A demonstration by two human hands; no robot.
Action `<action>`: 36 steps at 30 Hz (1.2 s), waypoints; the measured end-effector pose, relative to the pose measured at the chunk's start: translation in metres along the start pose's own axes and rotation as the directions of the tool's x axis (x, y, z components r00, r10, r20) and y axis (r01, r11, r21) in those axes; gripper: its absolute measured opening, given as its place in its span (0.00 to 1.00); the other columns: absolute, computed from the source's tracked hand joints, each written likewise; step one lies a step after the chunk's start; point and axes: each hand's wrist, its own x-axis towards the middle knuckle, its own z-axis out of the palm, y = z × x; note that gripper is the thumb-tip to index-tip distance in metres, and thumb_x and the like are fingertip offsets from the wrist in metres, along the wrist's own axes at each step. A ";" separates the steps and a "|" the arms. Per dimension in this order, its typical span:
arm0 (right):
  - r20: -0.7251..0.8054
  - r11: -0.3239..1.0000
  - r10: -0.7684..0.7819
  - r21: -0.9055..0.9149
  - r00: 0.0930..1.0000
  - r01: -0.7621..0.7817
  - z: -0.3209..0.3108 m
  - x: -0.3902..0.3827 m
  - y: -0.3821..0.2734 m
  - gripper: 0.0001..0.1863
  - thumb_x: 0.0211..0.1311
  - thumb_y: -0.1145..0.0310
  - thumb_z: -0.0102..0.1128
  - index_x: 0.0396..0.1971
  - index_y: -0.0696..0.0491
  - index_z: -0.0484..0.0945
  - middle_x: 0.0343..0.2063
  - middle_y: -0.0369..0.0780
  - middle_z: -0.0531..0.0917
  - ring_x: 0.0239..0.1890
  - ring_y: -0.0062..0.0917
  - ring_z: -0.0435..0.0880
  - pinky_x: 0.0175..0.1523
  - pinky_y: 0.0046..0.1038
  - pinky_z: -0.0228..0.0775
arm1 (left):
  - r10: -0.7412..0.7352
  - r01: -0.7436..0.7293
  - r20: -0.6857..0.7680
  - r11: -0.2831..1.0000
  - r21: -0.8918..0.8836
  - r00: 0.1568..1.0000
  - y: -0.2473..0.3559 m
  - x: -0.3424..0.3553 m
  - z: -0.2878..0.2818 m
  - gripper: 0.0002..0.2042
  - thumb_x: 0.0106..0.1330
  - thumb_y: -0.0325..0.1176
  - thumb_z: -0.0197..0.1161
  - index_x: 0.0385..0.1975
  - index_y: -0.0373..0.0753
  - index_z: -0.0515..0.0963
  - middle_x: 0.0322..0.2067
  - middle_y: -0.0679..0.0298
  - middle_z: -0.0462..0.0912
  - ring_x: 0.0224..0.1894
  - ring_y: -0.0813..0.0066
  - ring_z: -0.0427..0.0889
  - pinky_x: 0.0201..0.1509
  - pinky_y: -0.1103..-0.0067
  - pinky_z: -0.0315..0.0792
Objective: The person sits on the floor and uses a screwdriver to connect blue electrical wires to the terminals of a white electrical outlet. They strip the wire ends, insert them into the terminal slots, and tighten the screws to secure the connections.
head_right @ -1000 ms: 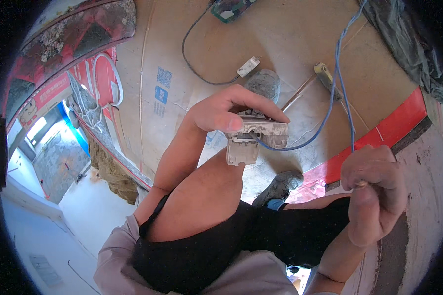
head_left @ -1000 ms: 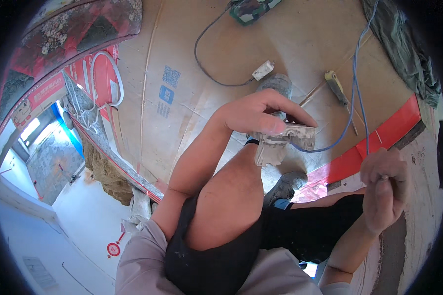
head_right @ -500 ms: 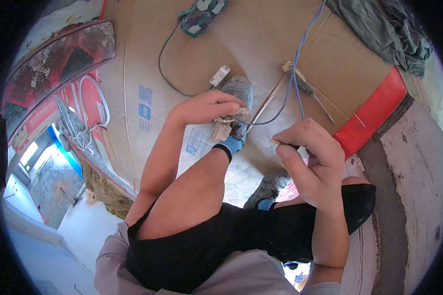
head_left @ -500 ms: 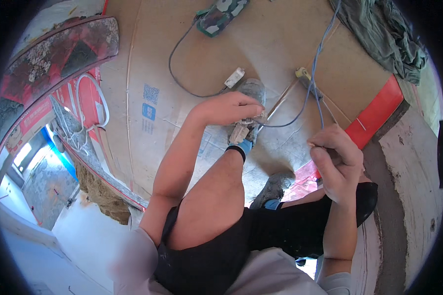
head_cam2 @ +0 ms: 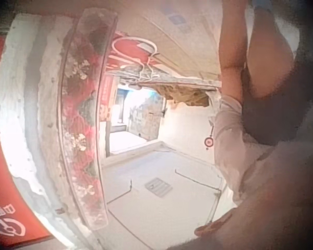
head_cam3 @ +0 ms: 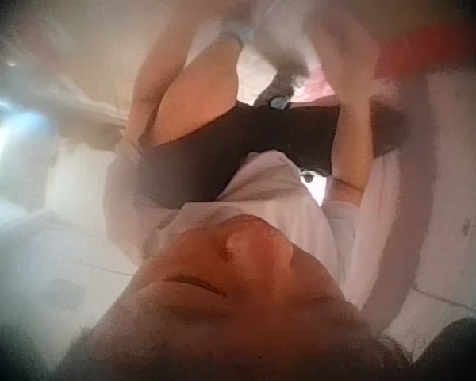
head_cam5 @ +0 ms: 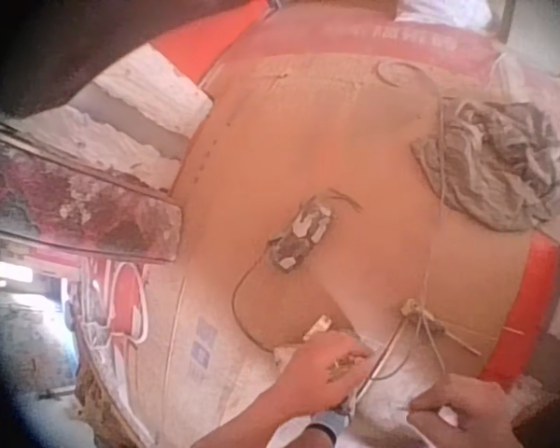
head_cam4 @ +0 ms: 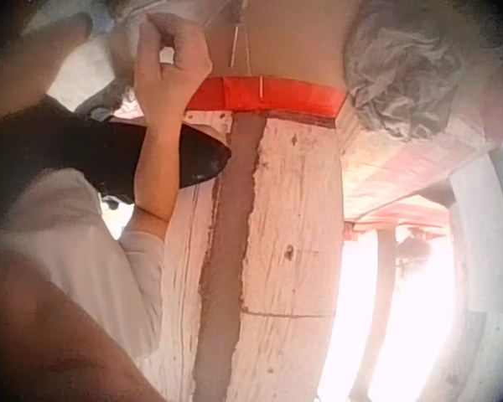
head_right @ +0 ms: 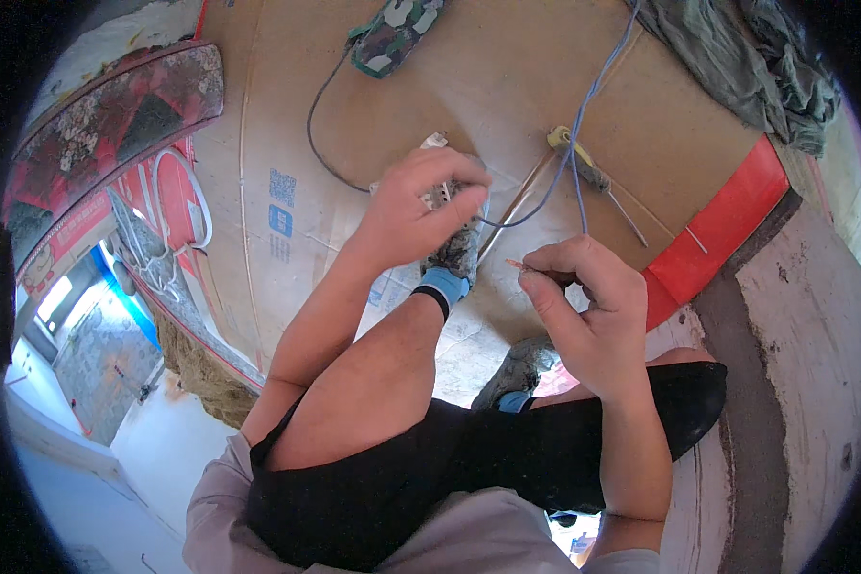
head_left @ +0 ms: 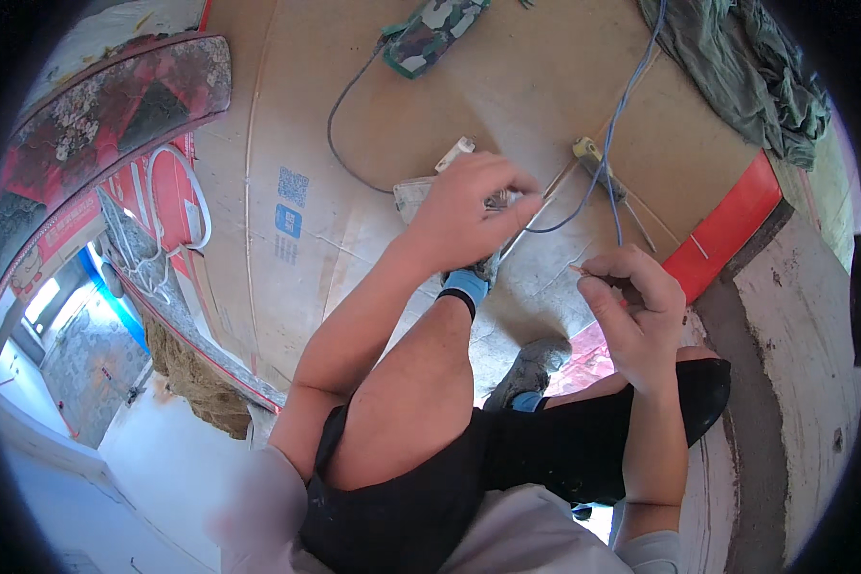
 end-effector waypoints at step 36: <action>0.259 0.934 -0.170 -0.267 0.951 0.240 -0.029 0.003 -0.018 0.11 0.45 0.85 0.63 0.29 0.58 0.76 0.27 0.43 0.76 0.30 0.34 0.79 0.36 0.29 0.70 | -0.089 0.436 0.580 0.753 -0.493 0.810 0.050 -0.024 -0.008 0.14 0.71 0.41 0.59 0.41 0.34 0.80 0.33 0.62 0.83 0.36 0.75 0.80 0.40 0.74 0.73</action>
